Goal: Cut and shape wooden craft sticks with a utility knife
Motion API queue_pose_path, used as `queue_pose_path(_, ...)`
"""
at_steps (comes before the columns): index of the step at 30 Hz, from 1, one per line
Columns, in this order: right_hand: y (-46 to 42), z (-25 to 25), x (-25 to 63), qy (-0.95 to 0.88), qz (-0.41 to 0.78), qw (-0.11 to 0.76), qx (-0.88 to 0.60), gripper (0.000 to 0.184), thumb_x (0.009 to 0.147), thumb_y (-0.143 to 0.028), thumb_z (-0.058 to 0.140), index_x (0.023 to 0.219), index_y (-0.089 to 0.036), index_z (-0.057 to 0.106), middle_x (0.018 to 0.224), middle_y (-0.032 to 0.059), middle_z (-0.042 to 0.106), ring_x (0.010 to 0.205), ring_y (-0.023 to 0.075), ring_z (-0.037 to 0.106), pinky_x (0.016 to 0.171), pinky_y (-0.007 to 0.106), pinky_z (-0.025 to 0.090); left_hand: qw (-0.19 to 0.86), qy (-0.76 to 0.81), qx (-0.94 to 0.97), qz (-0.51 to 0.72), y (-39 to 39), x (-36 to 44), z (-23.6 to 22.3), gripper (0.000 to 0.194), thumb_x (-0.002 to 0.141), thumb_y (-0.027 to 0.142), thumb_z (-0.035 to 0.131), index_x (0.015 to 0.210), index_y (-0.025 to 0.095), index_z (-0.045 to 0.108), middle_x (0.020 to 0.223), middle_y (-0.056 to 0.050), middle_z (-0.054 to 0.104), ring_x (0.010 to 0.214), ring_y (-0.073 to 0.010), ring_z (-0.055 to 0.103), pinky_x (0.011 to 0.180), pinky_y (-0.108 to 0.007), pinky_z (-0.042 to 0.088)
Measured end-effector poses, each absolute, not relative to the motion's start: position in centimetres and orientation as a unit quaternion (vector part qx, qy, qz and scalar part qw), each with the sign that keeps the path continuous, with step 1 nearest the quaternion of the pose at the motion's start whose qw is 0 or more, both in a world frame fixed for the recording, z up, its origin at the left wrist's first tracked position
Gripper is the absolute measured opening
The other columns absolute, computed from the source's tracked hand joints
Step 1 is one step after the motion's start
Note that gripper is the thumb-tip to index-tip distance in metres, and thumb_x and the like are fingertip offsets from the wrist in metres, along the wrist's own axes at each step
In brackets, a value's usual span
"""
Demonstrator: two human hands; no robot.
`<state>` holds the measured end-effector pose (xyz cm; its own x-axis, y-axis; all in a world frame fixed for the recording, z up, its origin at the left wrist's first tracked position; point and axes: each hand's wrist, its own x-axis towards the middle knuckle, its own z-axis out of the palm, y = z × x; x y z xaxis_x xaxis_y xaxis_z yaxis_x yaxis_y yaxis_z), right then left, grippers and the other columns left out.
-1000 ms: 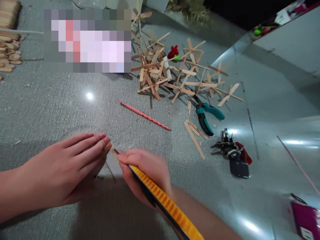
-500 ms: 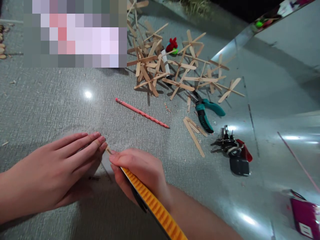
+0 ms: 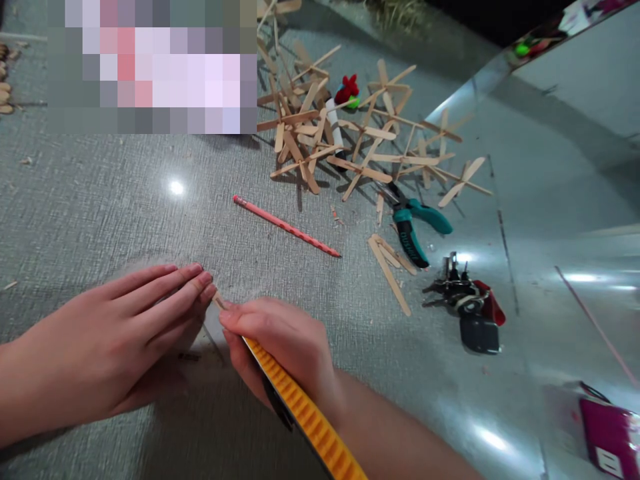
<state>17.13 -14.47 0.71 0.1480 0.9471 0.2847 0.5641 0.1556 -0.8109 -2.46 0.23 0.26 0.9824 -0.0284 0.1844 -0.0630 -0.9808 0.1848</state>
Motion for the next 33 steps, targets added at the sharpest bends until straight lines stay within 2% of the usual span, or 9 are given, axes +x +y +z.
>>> queue_pose_path(10,-14.2,0.7,16.9,-0.617,0.209,0.445,-0.614,0.024,0.092,-0.004,0.066,0.104,-0.026,0.067,0.089,-0.0004,0.078,0.075,0.0125,0.076,0.072,0.022,0.063,0.103,-0.016,0.99,0.099,0.1,-2.6,0.2,0.055,0.099,0.051,0.057,0.128,0.006,0.073,0.146,-0.017,0.067,0.136,-0.0363,0.061,0.117,-0.05,0.05)
queue_pose_path(16,-14.1,1.3,16.7,-0.631,0.238,0.422,-0.606,0.015,0.098,-0.008,0.063,0.097,-0.023,0.065,0.073,-0.0014,0.071,0.068,0.0125,0.071,0.067,0.023,0.059,0.075,-0.009,0.992,0.097,-0.2,-2.5,0.8,0.06,0.097,0.055,0.058,0.126,0.004,0.074,0.141,-0.019,0.069,0.131,-0.0376,0.064,0.115,-0.053,0.05)
queue_pose_path(21,-14.4,1.7,16.9,-0.632,0.234,0.408,-0.616,0.017,0.095,-0.006,0.061,0.097,-0.022,0.065,0.081,0.0014,0.075,0.072,0.0128,0.073,0.069,0.024,0.061,0.065,-0.011,0.993,0.097,-0.3,-2.6,0.8,0.067,0.095,0.058,0.06,0.129,0.002,0.071,0.144,-0.022,0.067,0.132,-0.0396,0.062,0.116,-0.055,0.048)
queue_pose_path(25,-14.5,2.0,17.0,-0.636,0.235,0.4,-0.617,0.02,0.094,-0.004,0.06,0.097,-0.023,0.066,0.08,0.0012,0.075,0.07,0.0127,0.073,0.066,0.024,0.061,0.082,-0.01,0.992,0.09,-0.2,-2.7,0.7,0.064,0.094,0.056,0.062,0.133,0.005,0.07,0.145,-0.021,0.065,0.134,-0.039,0.06,0.116,-0.056,0.048)
queue_pose_path(33,-14.7,1.4,17.3,-0.631,0.227,0.419,-0.612,0.023,0.091,-0.003,0.063,0.099,-0.024,0.067,0.083,0.0012,0.078,0.071,0.0128,0.075,0.067,0.023,0.062,0.078,-0.011,0.992,0.101,0.0,-2.6,0.7,0.068,0.097,0.061,0.056,0.13,0.004,0.072,0.143,-0.019,0.068,0.131,-0.0372,0.064,0.113,-0.053,0.05)
